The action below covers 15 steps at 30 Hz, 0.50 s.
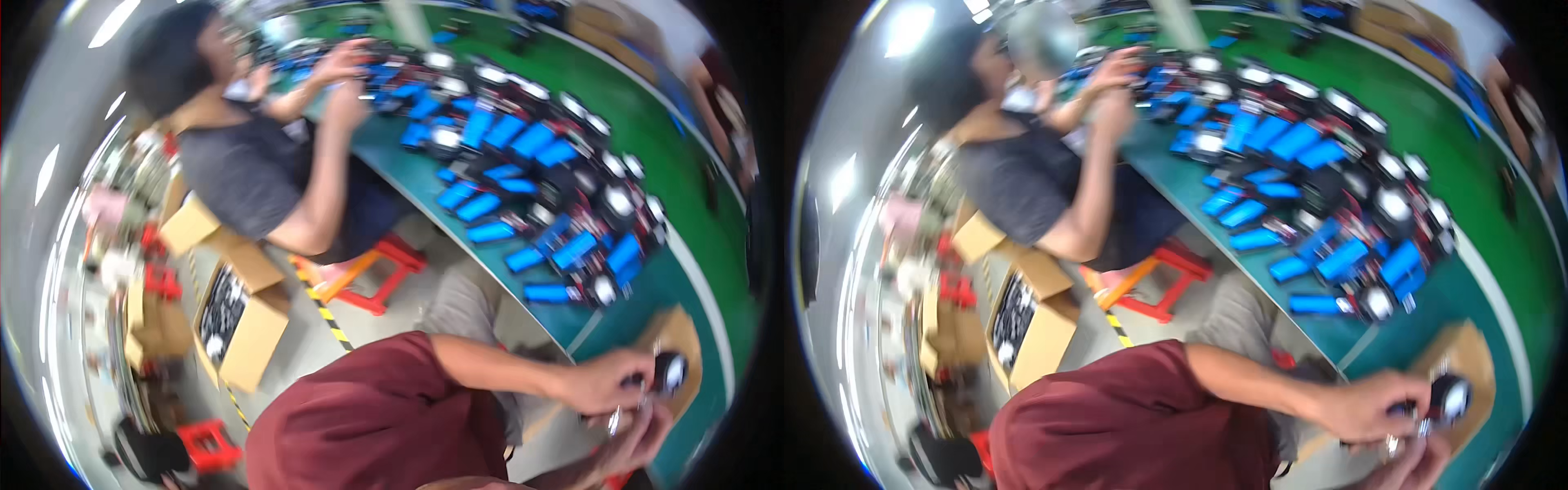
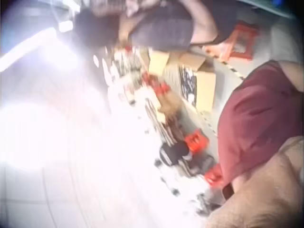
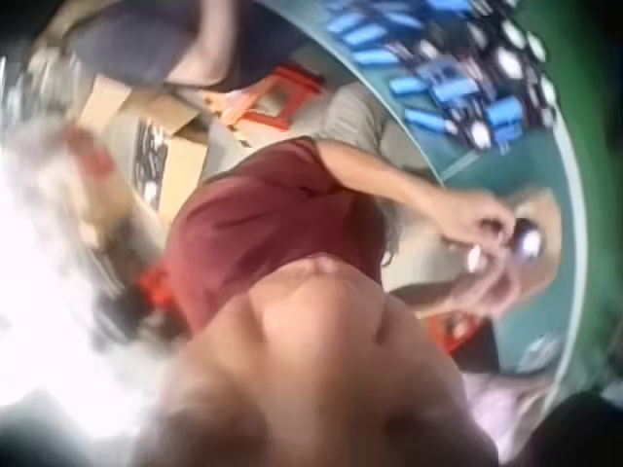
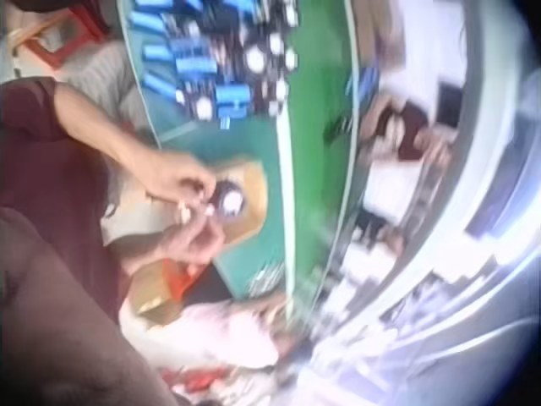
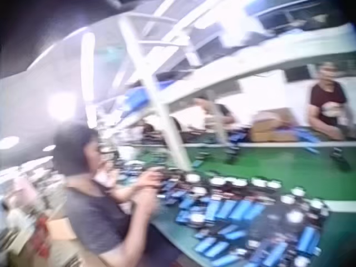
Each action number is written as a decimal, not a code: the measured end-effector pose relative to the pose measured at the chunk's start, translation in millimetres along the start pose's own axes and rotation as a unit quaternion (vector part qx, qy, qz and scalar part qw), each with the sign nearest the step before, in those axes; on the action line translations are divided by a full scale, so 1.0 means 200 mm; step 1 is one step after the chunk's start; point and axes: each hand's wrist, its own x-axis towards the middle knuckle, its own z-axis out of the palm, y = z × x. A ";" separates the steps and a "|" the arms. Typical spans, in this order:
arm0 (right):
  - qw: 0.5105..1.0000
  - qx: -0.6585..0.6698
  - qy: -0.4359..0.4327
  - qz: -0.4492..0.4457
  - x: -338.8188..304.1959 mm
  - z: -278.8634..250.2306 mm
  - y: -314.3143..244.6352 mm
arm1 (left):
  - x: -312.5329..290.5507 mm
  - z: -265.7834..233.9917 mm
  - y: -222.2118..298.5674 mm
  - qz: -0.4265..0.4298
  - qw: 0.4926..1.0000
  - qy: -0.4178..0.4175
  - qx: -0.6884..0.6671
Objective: Assembling handheld electronic devices by connecting internal components and wires at a factory workbench.
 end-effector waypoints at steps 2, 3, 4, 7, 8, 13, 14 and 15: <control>0.979 -0.063 0.193 -0.028 -0.09 -0.13 -0.01 | 0.00 0.11 -0.06 0.055 0.997 -0.056 0.009; 0.979 -0.090 0.172 -0.055 -0.12 -0.12 -0.11 | -0.02 0.12 -0.07 0.016 0.998 -0.063 -0.021; 0.978 -0.116 0.150 -0.083 -0.15 -0.10 -0.18 | -0.04 0.12 -0.09 -0.022 0.996 -0.069 -0.050; 0.941 -0.271 0.093 -0.181 -0.12 -0.05 -0.24 | -0.10 0.16 -0.16 -0.013 0.997 -0.069 -0.025; 0.953 -0.276 0.079 -0.100 -0.18 -0.10 -0.20 | -0.12 0.14 -0.18 -0.060 0.993 -0.098 -0.006; 0.934 -0.355 0.028 -0.031 -0.27 -0.11 -0.27 | -0.16 0.17 -0.36 0.084 0.989 -0.046 0.117; 0.937 -0.348 0.029 -0.022 -0.27 -0.10 -0.29 | -0.18 0.16 -0.34 -0.010 0.995 -0.060 0.083; 0.940 -0.339 0.030 -0.013 -0.28 -0.10 -0.28 | -0.19 0.16 -0.35 -0.032 0.996 -0.061 0.061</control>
